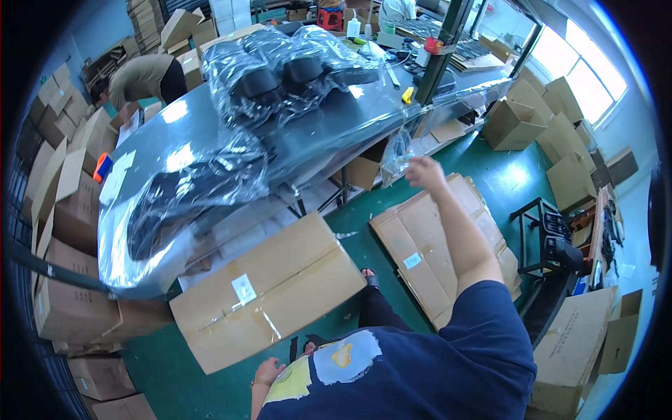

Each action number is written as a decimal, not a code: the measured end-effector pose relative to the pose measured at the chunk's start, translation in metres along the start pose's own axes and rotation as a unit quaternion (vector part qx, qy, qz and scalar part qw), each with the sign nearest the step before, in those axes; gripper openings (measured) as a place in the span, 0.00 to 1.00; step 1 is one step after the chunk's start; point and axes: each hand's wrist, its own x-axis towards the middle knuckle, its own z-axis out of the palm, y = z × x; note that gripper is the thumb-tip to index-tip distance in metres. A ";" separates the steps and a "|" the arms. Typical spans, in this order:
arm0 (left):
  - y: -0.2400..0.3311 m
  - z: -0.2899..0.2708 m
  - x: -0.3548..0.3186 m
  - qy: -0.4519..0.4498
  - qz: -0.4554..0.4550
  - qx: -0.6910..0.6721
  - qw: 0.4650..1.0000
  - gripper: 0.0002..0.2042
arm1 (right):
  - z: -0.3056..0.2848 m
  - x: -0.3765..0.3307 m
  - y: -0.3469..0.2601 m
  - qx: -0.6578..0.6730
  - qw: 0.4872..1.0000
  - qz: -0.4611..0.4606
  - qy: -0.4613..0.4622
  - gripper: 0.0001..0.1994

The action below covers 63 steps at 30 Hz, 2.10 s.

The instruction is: Packing black cushioned vehicle seats into protective plastic bags and placing them into cardboard boxes for shipping.

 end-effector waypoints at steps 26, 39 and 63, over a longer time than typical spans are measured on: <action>0.262 0.065 0.012 -0.007 -0.298 -0.227 0.927 0.13 | -0.069 0.479 0.076 -0.518 0.825 -0.173 0.143 0.17; 0.367 -0.057 0.271 0.069 0.034 0.090 0.993 0.15 | -0.005 0.093 0.239 0.021 0.940 0.258 -0.222 0.13; 0.356 -0.066 0.360 0.064 0.173 0.408 0.894 0.11 | 0.056 -0.008 0.351 -0.155 0.885 0.018 -0.439 0.13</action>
